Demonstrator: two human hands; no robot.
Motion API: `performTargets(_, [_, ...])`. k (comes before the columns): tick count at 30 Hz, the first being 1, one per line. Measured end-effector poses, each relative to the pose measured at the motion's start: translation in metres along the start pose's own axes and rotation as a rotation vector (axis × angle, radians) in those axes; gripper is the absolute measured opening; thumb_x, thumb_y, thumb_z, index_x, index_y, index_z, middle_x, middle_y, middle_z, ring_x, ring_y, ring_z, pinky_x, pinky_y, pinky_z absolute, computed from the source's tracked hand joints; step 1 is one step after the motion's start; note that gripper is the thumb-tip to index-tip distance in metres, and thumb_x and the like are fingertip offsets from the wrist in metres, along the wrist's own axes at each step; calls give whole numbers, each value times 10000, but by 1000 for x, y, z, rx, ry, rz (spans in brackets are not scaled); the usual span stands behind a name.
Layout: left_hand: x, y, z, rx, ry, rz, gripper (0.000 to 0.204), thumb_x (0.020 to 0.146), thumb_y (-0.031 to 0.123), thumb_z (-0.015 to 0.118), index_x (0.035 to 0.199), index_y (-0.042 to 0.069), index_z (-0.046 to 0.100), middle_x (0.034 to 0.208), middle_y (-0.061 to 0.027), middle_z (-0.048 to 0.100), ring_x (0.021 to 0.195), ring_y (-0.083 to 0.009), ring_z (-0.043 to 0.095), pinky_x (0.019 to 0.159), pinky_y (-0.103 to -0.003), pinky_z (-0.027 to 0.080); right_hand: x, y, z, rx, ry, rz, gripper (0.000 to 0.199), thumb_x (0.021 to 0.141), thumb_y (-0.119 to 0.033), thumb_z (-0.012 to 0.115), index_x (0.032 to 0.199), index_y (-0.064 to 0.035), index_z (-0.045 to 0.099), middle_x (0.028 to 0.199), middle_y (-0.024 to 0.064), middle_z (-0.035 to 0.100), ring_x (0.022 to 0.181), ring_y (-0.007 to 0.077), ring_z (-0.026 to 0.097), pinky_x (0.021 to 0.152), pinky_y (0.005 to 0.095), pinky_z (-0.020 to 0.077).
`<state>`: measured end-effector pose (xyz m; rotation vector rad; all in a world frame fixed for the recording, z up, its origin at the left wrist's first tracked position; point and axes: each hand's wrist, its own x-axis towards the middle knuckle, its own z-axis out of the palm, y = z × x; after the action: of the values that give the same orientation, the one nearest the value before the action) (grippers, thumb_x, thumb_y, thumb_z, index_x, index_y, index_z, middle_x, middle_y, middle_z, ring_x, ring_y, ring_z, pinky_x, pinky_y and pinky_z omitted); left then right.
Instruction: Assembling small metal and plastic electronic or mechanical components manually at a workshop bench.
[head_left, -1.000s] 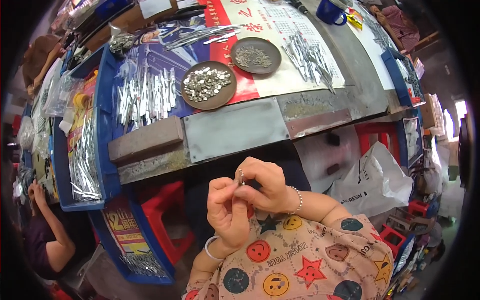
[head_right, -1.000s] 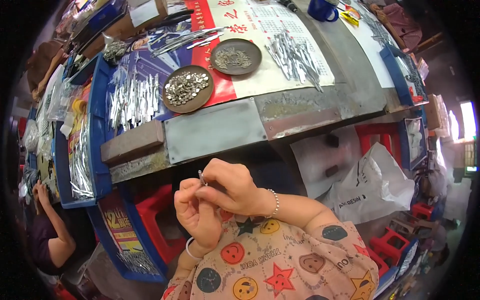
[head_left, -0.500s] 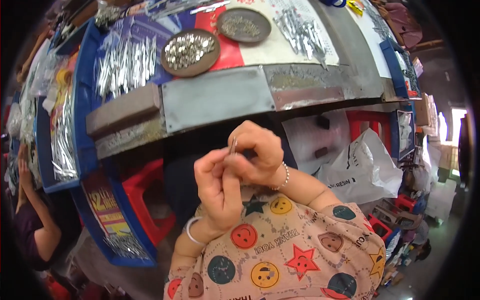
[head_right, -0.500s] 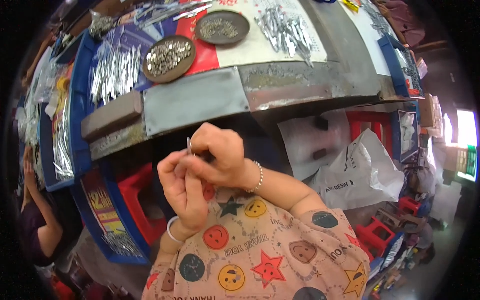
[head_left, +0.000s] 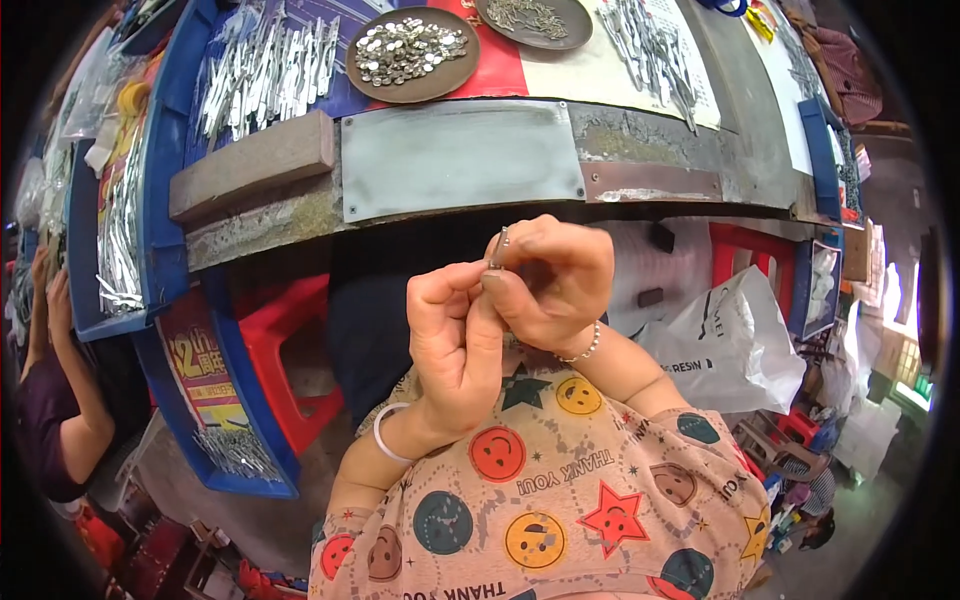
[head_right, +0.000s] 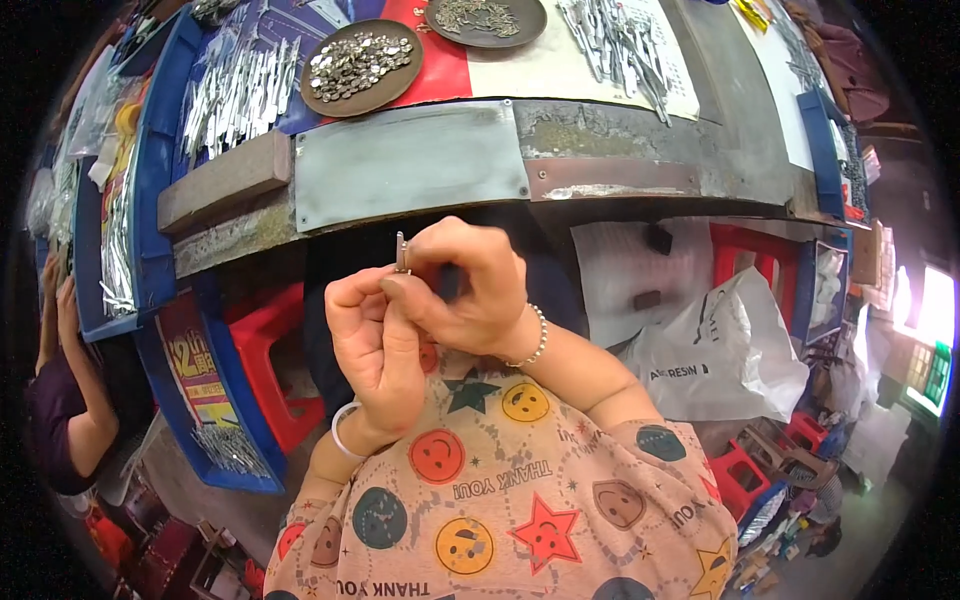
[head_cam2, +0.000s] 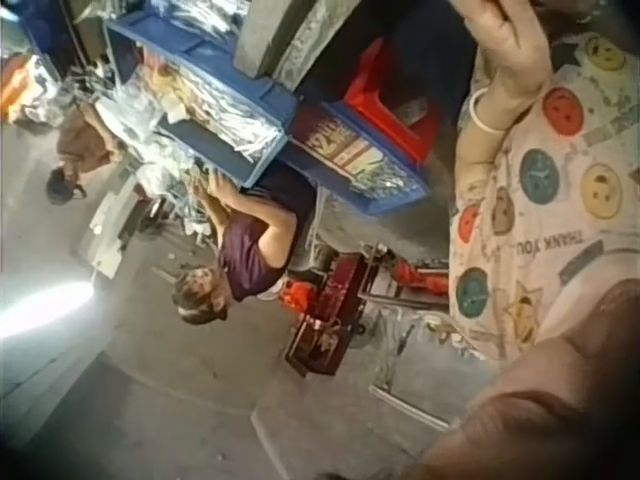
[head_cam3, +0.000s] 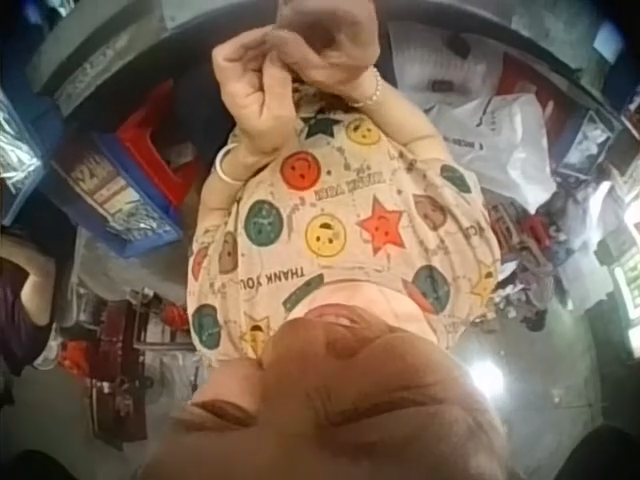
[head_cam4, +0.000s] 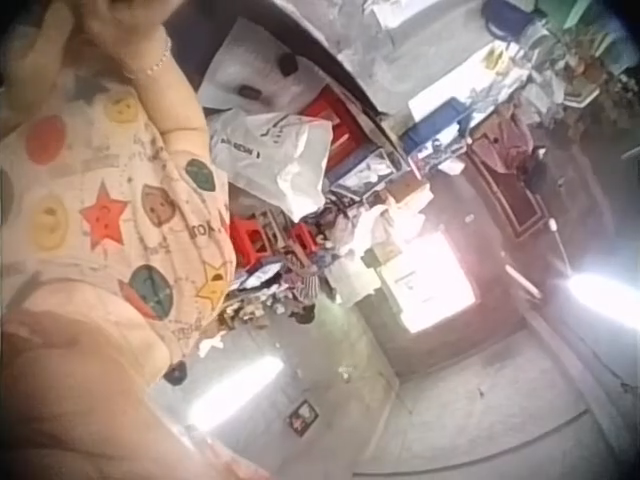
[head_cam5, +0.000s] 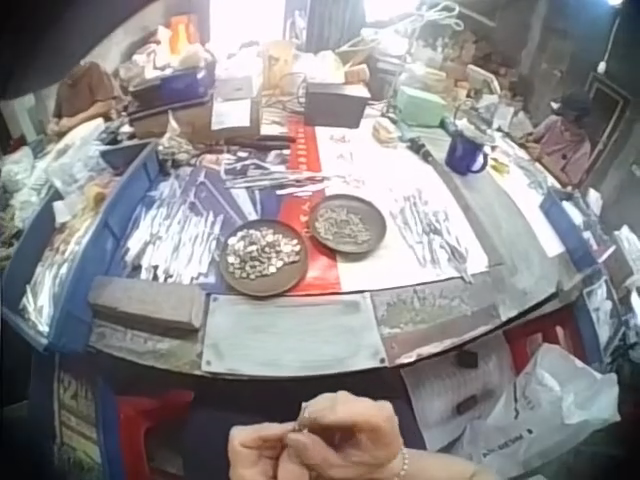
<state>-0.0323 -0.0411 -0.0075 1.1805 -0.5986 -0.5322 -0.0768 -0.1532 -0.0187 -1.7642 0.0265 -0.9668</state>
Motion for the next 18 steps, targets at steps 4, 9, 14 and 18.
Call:
performTargets(4, [2, -7, 1, 39, 19, 49, 187, 969, 50, 440, 1151, 49, 396, 919, -51, 544, 590, -25, 432, 483, -158, 341, -3, 11, 5, -17, 55, -131, 288, 843, 98, 551, 1048, -40, 402, 767, 111, 529, 594, 151, 496, 544, 290, 467])
performTargets(9, [2, -6, -2, -10, 53, -105, 160, 967, 50, 445, 1119, 47, 396, 832, -35, 532, 567, -24, 412, 466, -164, 323, -2, 6, 12, -123, 59, -8, 247, 855, 85, 540, 1028, -31, 408, 760, 95, 518, 594, 132, 501, 538, 262, 456])
performTargets(14, [15, 16, -17, -580, -119, -646, 149, 946, 119, 485, 1067, 80, 408, 609, 21, 368, 463, -50, 285, 416, -190, 253, 24, -17, -13, 325, 20, 673, 355, 996, -360, 406, 939, -28, 519, 733, 10, 543, 559, 44, 484, 474, 173, 359])
performTargets(18, [25, 16, -38, -1035, -244, -1002, 140, 971, 143, 449, 1100, 91, 434, 667, 2, 405, 479, -28, 258, 417, -165, 198, 23, -10, -29, 255, -181, 632, 420, 997, -385, 396, 806, -27, 505, 660, 25, 527, 545, 78, 500, 484, 199, 386])
